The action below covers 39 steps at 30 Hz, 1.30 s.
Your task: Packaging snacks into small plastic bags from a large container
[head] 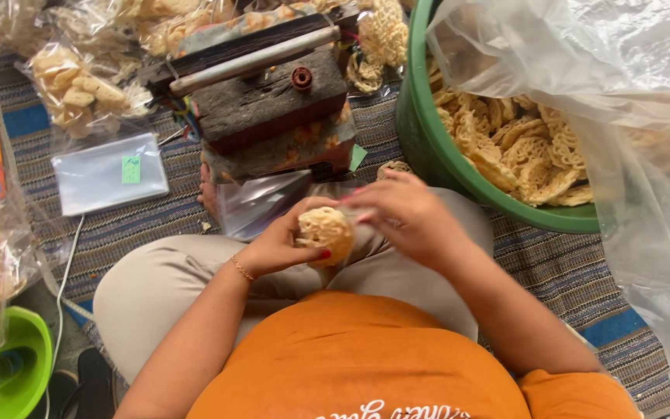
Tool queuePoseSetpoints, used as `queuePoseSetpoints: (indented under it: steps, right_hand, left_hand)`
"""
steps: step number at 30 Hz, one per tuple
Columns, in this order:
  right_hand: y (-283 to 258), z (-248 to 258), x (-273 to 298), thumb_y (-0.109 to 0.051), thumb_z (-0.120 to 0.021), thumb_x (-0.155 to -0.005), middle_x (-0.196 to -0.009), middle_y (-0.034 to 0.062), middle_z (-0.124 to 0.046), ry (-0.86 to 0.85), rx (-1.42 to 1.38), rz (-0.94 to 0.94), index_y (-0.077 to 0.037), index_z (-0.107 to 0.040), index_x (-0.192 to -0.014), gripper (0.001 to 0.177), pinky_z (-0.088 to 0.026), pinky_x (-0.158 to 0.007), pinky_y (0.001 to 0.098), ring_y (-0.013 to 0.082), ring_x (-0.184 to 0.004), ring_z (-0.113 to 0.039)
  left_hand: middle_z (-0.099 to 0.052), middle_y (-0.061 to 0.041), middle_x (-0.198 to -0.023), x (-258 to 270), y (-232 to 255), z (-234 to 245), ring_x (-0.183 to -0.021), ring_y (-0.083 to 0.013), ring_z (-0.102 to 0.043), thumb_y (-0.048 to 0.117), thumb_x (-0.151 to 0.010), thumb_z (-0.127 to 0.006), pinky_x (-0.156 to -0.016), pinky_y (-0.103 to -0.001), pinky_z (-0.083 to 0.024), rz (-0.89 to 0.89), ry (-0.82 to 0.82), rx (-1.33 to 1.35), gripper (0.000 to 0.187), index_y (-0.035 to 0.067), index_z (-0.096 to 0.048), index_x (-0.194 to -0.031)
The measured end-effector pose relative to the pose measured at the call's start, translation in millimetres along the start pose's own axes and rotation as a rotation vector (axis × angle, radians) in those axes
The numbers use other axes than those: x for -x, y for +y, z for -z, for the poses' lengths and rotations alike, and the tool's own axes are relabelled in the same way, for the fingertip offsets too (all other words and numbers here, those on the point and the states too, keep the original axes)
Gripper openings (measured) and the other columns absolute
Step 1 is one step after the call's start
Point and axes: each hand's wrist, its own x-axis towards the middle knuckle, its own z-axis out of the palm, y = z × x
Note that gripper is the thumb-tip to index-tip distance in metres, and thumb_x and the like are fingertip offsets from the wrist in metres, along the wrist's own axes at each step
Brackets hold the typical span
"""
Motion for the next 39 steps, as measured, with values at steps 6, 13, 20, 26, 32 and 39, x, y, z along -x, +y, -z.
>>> queuePoseSetpoints:
  steps: [6, 13, 20, 26, 32, 39]
  right_hand:
    - [33, 144, -31, -0.015, -0.043, -0.105, -0.131, 0.0055, -0.070, -0.232, 0.306, -0.937, -0.015, -0.065, -0.133, 0.035, -0.047, -0.094, 0.0470, 0.0295, -0.116, -0.065]
    - [149, 152, 25, -0.036, -0.050, -0.106, -0.127, 0.0184, -0.077, -0.829, 0.470, -1.008, -0.013, -0.073, -0.135, 0.044, -0.050, -0.106, 0.0517, 0.0397, -0.119, -0.071]
    - [100, 174, 17, -0.015, -0.066, -0.096, -0.124, 0.0280, -0.069, -0.286, 0.285, -0.943, -0.006, -0.069, -0.126, 0.032, -0.048, -0.099, 0.0587, 0.0508, -0.119, -0.063]
    - [113, 153, 15, -0.007, -0.068, -0.090, -0.130, 0.0217, -0.064, -0.288, 0.244, -0.970, -0.015, -0.048, -0.154, 0.068, -0.047, -0.101, 0.0567, 0.0436, -0.124, -0.060]
    - [193, 133, 27, -0.016, -0.071, -0.088, -0.143, 0.0332, -0.049, -0.293, 0.235, -0.918, -0.011, -0.054, -0.146, 0.061, -0.041, -0.109, 0.0584, 0.0514, -0.136, -0.048]
    - [219, 109, 13, -0.015, -0.074, -0.094, -0.129, 0.0305, -0.066, -0.179, 0.312, -0.844, 0.003, -0.062, -0.138, 0.049, -0.048, -0.103, 0.0572, 0.0489, -0.122, -0.061]
  left_hand:
    - [-0.059, -0.005, -0.137, -14, 3, 15, -0.125, -0.0231, -0.063, 0.012, -0.078, -0.081, -0.104, -0.038, -0.056, 0.170, 0.084, 0.216, 0.077, 0.021, -0.039, -0.143]
    - [-0.062, -0.017, -0.132, -30, -64, 39, -0.115, -0.0287, -0.063, 0.005, -0.070, -0.091, -0.093, -0.046, -0.058, 0.162, 0.167, 0.299, 0.096, 0.017, -0.038, -0.149]
    - [-0.064, -0.015, -0.127, -35, -61, 27, -0.111, -0.0284, -0.068, 0.004, -0.080, -0.078, -0.092, -0.048, -0.059, 0.160, 0.156, 0.526, 0.074, 0.015, -0.043, -0.145]
    - [-0.064, -0.015, -0.130, -35, -87, 33, -0.114, -0.0293, -0.067, 0.002, -0.084, -0.073, -0.095, -0.050, -0.056, 0.159, 0.145, 0.560, 0.067, 0.015, -0.046, -0.144]
    - [-0.064, -0.016, -0.133, -34, -90, 33, -0.114, -0.0293, -0.067, 0.004, -0.084, -0.074, -0.094, -0.051, -0.056, 0.188, 0.157, 0.556, 0.072, 0.015, -0.045, -0.149]
    - [-0.063, -0.016, -0.135, -35, -102, 32, -0.115, -0.0297, -0.066, 0.007, -0.083, -0.076, -0.093, -0.052, -0.056, 0.221, 0.150, 0.534, 0.076, 0.014, -0.044, -0.152]
